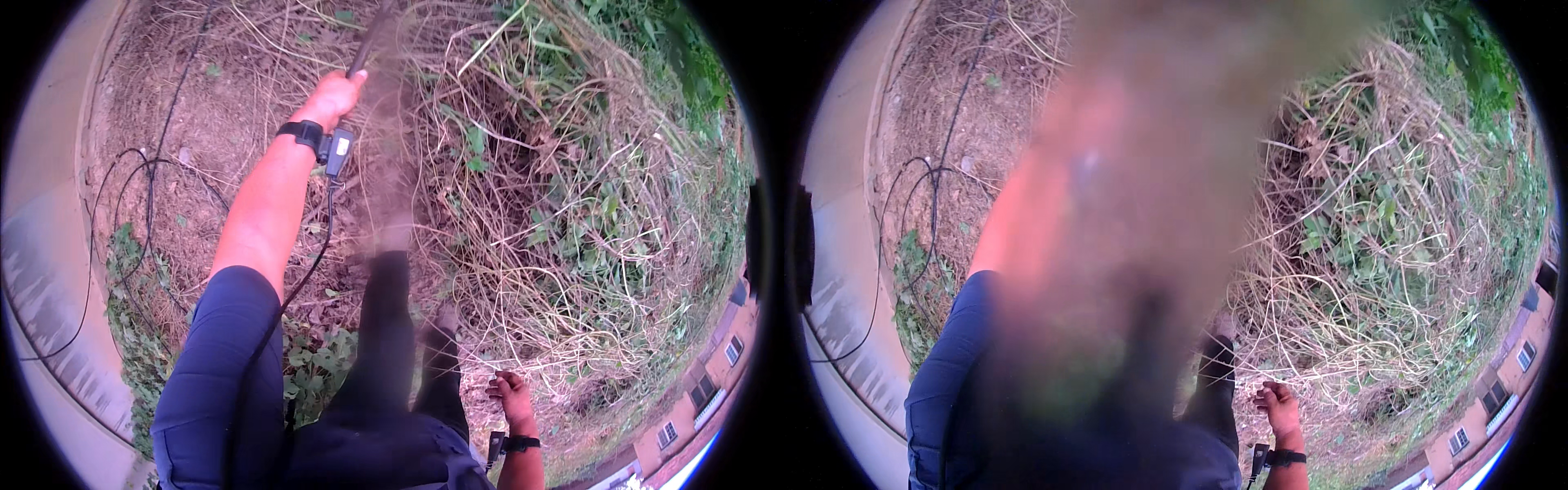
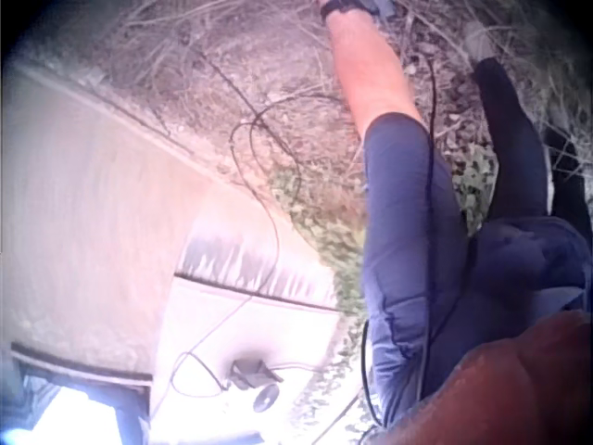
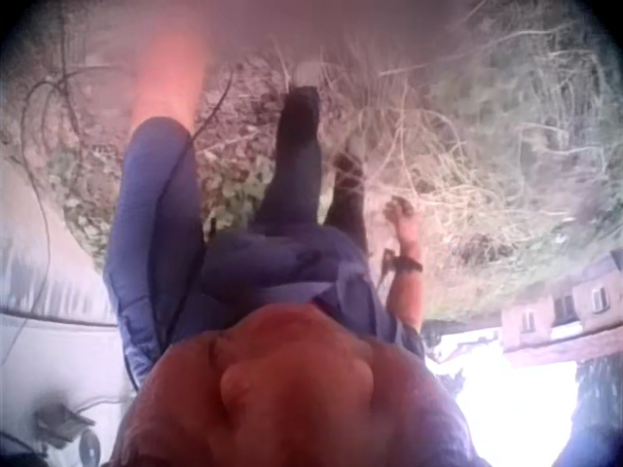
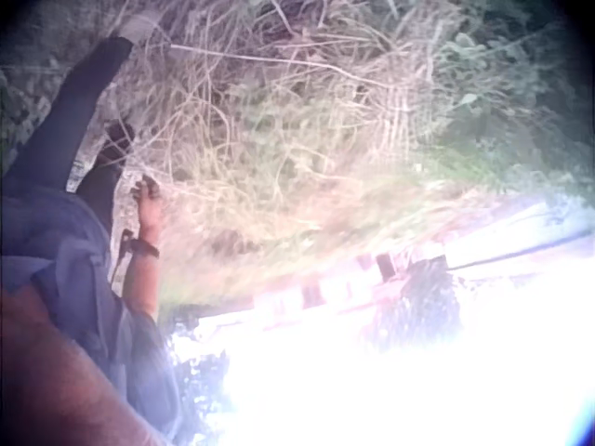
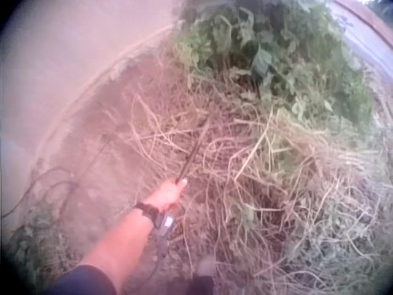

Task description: The person clears weeds and dry vegetation from an outdoor area using a hand tool, occasionally pulling up vines and gathering the plant debris by hand.

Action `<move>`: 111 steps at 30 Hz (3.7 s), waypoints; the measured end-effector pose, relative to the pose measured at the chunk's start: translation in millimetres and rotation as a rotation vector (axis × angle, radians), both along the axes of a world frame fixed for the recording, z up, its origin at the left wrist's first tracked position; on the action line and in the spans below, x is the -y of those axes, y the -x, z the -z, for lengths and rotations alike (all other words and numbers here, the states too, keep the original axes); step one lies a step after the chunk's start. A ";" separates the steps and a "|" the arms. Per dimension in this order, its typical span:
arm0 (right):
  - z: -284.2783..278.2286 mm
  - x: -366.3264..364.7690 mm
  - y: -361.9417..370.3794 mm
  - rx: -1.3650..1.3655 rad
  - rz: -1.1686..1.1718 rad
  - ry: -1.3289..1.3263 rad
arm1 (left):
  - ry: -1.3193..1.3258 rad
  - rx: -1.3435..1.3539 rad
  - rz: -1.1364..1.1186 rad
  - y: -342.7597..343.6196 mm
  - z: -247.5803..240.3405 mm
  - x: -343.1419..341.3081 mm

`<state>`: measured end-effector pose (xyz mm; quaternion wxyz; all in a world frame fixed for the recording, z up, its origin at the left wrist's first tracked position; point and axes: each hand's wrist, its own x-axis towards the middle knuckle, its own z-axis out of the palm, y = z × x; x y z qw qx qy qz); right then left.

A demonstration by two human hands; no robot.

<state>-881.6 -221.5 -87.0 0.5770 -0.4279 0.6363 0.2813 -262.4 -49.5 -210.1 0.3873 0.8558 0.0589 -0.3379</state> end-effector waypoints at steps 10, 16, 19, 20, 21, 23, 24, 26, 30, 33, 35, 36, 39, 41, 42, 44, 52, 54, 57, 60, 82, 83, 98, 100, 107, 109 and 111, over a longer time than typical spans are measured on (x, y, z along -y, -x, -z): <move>21.7 5.0 -2.6 0.035 -0.122 -0.085 | -0.572 -0.106 0.156 316.1 -44.1 -266.6; 15.5 12.5 -31.2 0.180 -0.223 -0.077 | -0.558 -0.176 0.046 444.2 -131.5 -282.0; 15.7 22.7 -40.9 0.215 -0.256 -0.085 | -0.533 -0.035 0.162 471.1 -126.9 -290.2; 20.4 25.0 -43.2 0.239 -0.275 -0.081 | -0.533 -0.020 0.161 469.3 -130.8 -286.0; 21.4 25.4 -55.7 0.245 -0.340 -0.071 | -0.543 -0.046 0.091 439.6 -144.8 -260.0; 35.3 25.2 -81.4 0.341 -0.537 0.050 | -0.622 -0.084 0.066 413.5 -138.5 -249.5; 43.1 24.5 -96.7 0.385 -0.639 0.106 | -0.622 -0.064 0.069 412.8 -133.8 -250.6; 50.7 19.3 -145.7 0.437 -0.748 0.173 | -0.625 -0.015 0.081 403.2 -121.2 -251.7; 72.3 2.0 -237.6 0.604 -0.803 0.255 | -0.578 -0.119 0.091 352.4 -81.4 -240.4; 80.1 -11.5 -288.4 0.579 -0.817 0.144 | -0.418 0.173 0.139 299.5 -20.3 -230.1; 95.4 -18.4 -303.7 0.618 -0.897 0.185 | -0.397 0.257 0.141 246.7 5.5 -200.0; 102.3 -22.1 -308.6 0.639 -0.934 0.203 | -0.403 0.233 0.140 226.3 13.0 -194.2; 110.4 -31.6 -318.0 0.594 -0.909 0.110 | -0.417 -0.005 0.103 188.7 23.3 -189.4; 123.1 -30.1 -313.9 0.616 -0.870 0.103 | -0.488 -0.131 0.052 243.4 3.7 -216.1; 126.0 -29.3 -308.8 0.610 -0.919 0.133 | -0.498 -0.136 0.027 285.4 2.3 -242.8; 129.7 -27.2 -305.1 0.606 -1.017 0.199 | -0.696 -0.383 0.075 354.5 -32.5 -274.7; 132.8 -37.4 -304.2 0.661 -1.000 0.184 | -0.649 -0.208 0.144 372.8 -92.6 -250.2; 127.3 -33.6 -304.1 0.693 -1.020 0.202 | -0.644 -0.260 0.128 374.5 -103.2 -234.4; 88.4 -29.5 -300.3 0.703 -0.981 0.171 | -0.609 -0.200 0.218 403.0 -100.2 -248.9; 75.2 -12.1 -261.6 0.799 -0.863 0.199 | -0.562 -0.140 0.268 423.5 -103.9 -242.6; -144.5 98.1 469.8 -0.064 0.473 0.440 | -0.508 -0.215 0.110 528.5 -244.5 -173.2; -159.2 75.5 473.7 -0.057 0.501 0.452 | -0.504 -0.248 0.241 519.0 -227.2 -195.3; -147.4 -101.5 461.6 0.140 0.593 0.385 | -0.434 -0.475 0.156 489.6 -236.8 -202.4; -140.9 -104.1 490.0 0.162 0.609 0.405 | -0.445 -0.446 0.149 492.1 -222.4 -205.5; -114.5 -111.3 617.9 0.207 0.716 0.380 | -0.343 -0.275 0.447 550.6 -224.8 -180.9; -104.6 -115.8 663.9 0.209 0.754 0.396 | -0.319 -0.271 0.354 582.1 -230.4 -166.6; -96.1 -124.5 710.3 0.182 0.799 0.374 | -0.298 -0.265 0.263 617.6 -234.9 -151.1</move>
